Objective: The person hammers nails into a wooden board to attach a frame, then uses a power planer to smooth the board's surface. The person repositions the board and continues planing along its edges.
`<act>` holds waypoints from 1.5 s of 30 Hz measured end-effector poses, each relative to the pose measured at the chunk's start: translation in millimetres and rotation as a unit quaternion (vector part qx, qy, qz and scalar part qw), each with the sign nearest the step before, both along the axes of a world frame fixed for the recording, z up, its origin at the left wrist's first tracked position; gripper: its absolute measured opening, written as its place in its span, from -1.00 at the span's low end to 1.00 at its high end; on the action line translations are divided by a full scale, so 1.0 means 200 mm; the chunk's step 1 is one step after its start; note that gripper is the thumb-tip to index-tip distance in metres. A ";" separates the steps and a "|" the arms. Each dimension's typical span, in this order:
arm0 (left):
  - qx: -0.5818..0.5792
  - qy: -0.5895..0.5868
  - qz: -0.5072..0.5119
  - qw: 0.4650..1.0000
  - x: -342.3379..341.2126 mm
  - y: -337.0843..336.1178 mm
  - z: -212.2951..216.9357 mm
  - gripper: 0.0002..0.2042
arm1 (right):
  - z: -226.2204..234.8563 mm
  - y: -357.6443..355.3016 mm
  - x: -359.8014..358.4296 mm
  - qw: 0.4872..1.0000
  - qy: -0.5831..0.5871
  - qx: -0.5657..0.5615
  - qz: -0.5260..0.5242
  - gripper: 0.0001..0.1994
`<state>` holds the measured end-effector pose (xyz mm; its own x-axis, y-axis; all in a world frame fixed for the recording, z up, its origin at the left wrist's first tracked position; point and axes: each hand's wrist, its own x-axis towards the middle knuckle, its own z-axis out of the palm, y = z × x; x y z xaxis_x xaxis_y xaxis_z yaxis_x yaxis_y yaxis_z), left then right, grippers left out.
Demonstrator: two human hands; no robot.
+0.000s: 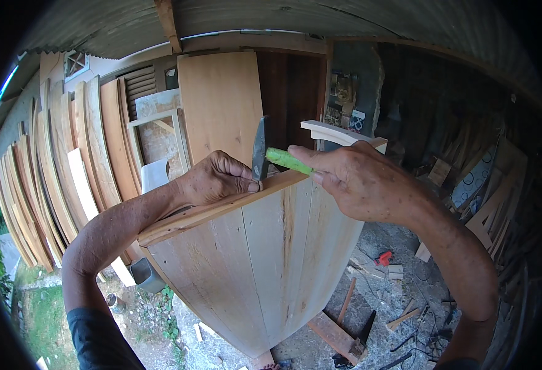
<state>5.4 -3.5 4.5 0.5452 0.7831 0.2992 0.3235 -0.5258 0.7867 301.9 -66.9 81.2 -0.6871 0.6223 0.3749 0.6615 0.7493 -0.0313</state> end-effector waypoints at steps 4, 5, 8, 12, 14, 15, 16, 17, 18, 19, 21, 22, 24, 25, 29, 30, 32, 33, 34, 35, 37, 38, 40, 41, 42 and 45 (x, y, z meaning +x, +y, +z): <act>0.006 0.002 0.004 1.000 -0.04 0.01 -0.02 -0.85 | 0.05 -0.05 -0.07 0.997 0.072 -0.007 -0.030 -0.55; 0.005 0.000 0.005 1.000 -0.05 0.01 -0.02 -0.85 | 0.05 -0.06 -0.09 0.994 0.103 -0.006 -0.040 -0.55; -0.011 0.010 0.016 1.000 0.03 -0.01 0.03 -0.85 | 0.01 -0.03 -0.02 1.000 -0.002 0.000 0.003 -0.56; 0.021 0.014 0.009 1.000 -0.02 -0.02 0.00 -0.84 | 0.06 -0.05 -0.07 0.999 0.033 -0.019 -0.028 -0.56; 0.034 0.014 0.003 0.999 -0.03 -0.02 -0.01 -0.85 | 0.02 -0.03 -0.08 0.993 0.121 0.005 -0.002 -0.56; 0.022 0.012 0.009 1.000 -0.02 -0.02 0.00 -0.85 | 0.01 -0.02 -0.06 0.996 0.077 0.037 0.022 -0.56; 0.009 0.010 0.014 1.000 0.00 -0.03 0.01 -0.85 | -0.01 0.01 -0.03 0.996 0.033 0.067 0.046 -0.57; -0.003 0.008 0.018 1.000 0.02 -0.03 0.02 -0.85 | -0.02 0.02 -0.01 0.993 -0.011 0.097 0.069 -0.57; 0.008 0.013 0.013 1.000 0.02 -0.03 0.01 -0.86 | 0.00 0.00 -0.03 0.998 -0.005 0.056 0.025 -0.57; 0.020 0.019 0.009 1.000 0.00 -0.03 0.01 -0.86 | 0.04 -0.05 -0.06 1.000 0.002 0.015 -0.016 -0.56; 0.034 0.022 0.004 0.999 -0.02 -0.03 0.00 -0.87 | 0.05 -0.06 -0.08 0.998 0.048 0.002 -0.037 -0.56; 0.036 0.019 0.002 0.999 -0.02 -0.03 0.01 -0.86 | 0.02 -0.03 -0.07 0.996 0.088 0.029 -0.017 -0.56; 0.031 0.009 -0.002 0.999 -0.02 -0.02 0.01 -0.86 | -0.01 0.00 -0.05 0.995 0.086 0.056 0.017 -0.55; 0.024 0.003 -0.005 1.000 -0.01 -0.01 0.01 -0.86 | -0.02 0.00 -0.03 0.997 0.044 0.056 0.031 -0.55; 0.011 0.011 0.014 1.000 -0.01 -0.02 0.01 -0.85 | 0.07 -0.08 -0.08 0.997 0.032 -0.020 -0.063 -0.55; 0.011 0.010 0.016 1.000 -0.02 -0.03 0.01 -0.85 | 0.04 -0.05 -0.08 0.997 0.074 0.007 -0.020 -0.54; 0.006 0.003 0.009 1.000 0.00 -0.02 0.01 -0.85 | -0.02 0.00 -0.06 0.994 0.104 0.037 0.025 -0.51; 0.001 -0.003 0.006 1.000 0.00 -0.02 0.01 -0.86 | -0.03 0.01 -0.05 0.994 0.097 0.043 0.033 -0.51; -0.003 -0.009 0.004 1.000 0.00 -0.01 0.01 -0.87 | -0.01 0.01 -0.04 0.999 0.043 0.028 0.010 -0.50; -0.008 -0.014 0.001 1.000 0.00 0.00 0.01 -0.87 | 0.01 -0.01 -0.03 1.000 -0.012 0.014 -0.012 -0.49; -0.019 -0.005 0.004 1.000 -0.02 -0.01 0.01 -0.86 | 0.03 -0.06 -0.07 0.999 0.025 -0.004 -0.020 -0.55; -0.025 0.000 0.005 1.000 -0.03 -0.01 0.01 -0.85 | 0.03 -0.07 -0.08 0.999 0.043 -0.014 -0.023 -0.57; -0.044 -0.056 -0.031 0.997 0.00 0.00 -0.02 -0.84 | 0.01 -0.06 -0.06 0.998 0.057 0.023 0.007 -0.57; -0.055 -0.083 -0.048 0.994 0.00 0.01 -0.03 -0.84 | -0.01 -0.05 -0.05 0.997 0.064 0.041 0.023 -0.57; -0.052 -0.085 -0.056 0.993 0.00 0.01 -0.03 -0.84 | -0.02 -0.04 -0.05 0.997 0.066 0.035 0.022 -0.57; -0.046 -0.081 -0.065 0.994 0.01 0.02 -0.03 -0.86 | -0.03 -0.03 -0.05 0.997 0.070 0.019 0.014 -0.56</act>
